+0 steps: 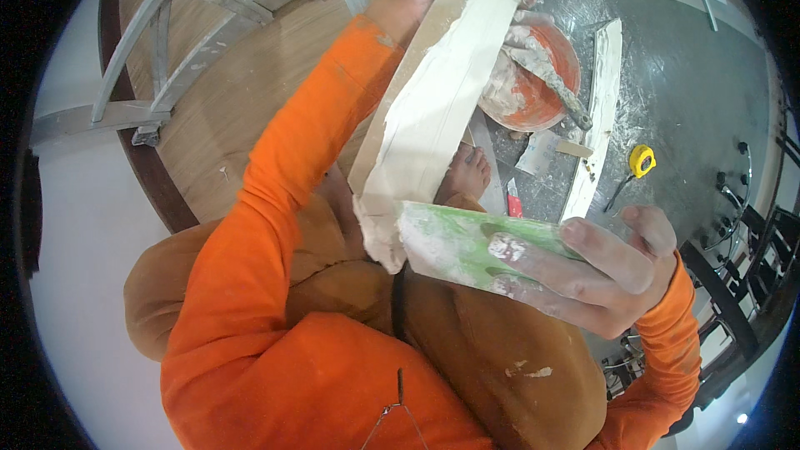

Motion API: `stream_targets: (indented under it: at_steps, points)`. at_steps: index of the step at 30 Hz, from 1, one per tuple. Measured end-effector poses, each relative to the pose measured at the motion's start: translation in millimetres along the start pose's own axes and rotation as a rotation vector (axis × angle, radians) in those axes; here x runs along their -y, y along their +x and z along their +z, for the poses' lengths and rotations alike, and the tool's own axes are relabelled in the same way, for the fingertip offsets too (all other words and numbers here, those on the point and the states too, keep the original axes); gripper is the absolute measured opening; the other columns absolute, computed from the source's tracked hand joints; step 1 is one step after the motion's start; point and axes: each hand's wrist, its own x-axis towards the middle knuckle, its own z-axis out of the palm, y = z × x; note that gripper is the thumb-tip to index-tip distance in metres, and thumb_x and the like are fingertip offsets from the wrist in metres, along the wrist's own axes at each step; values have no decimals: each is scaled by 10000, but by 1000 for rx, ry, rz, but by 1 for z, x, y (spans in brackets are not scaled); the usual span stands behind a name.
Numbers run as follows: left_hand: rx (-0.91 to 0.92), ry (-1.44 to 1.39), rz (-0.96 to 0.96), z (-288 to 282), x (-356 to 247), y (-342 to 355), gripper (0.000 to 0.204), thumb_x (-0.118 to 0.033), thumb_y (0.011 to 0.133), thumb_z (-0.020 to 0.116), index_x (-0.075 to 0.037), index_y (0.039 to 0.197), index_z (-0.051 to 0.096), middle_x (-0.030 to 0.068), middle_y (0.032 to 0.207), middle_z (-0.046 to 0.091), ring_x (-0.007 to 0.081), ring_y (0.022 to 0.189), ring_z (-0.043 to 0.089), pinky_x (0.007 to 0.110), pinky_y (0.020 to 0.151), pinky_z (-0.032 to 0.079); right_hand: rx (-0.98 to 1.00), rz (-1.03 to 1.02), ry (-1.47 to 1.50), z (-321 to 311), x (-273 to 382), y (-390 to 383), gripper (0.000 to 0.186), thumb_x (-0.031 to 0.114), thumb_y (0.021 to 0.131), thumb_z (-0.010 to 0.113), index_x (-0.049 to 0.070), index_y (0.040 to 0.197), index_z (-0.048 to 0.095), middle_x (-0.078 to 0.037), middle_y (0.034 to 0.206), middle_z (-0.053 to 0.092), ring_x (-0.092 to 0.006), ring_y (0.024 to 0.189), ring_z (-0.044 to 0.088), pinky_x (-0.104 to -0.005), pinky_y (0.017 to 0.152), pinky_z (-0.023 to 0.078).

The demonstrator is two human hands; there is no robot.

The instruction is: The person applies plaster to a long wooden strip using a putty knife and a green sanding block. They repeatedly scoop plaster from a bucket, spread it along the strip, and smooth the surface. The person then climbs a ladder and measures a ceiling opening with a metal ruler.

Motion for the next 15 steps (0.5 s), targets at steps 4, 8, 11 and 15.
stream_targets:
  at_steps: [4,8,11,15]
  points:
    - [-50,61,-107,-10,24,9,613,-491,1092,320,5,1393,516,255,1170,641,461,1090,644,616,1004,504,28,-56,145,13,8,20,394,272,853,730,358,1237,754,76,1313,717,-250,1160,536,-473,921,377]
    - [-77,17,-203,-17,49,7,620,-493,1101,294,5,1396,517,252,1178,649,443,1057,656,579,978,519,-34,-181,176,32,10,38,413,257,854,716,328,1260,748,62,1321,715,-258,1189,535,-493,942,371]
    - [-66,-205,-305,-13,64,0,603,-483,1102,312,0,1389,528,248,1197,661,413,1061,656,542,961,526,-46,-206,209,39,10,44,405,257,864,701,308,1263,749,54,1321,715,-262,1216,532,-501,953,367]
    - [-138,-82,-220,-9,63,-4,557,-454,1102,359,-13,1382,552,239,1247,660,365,1046,664,511,953,529,-44,-146,277,48,9,39,396,249,864,704,302,1254,753,52,1316,717,-268,1247,529,-497,950,371]
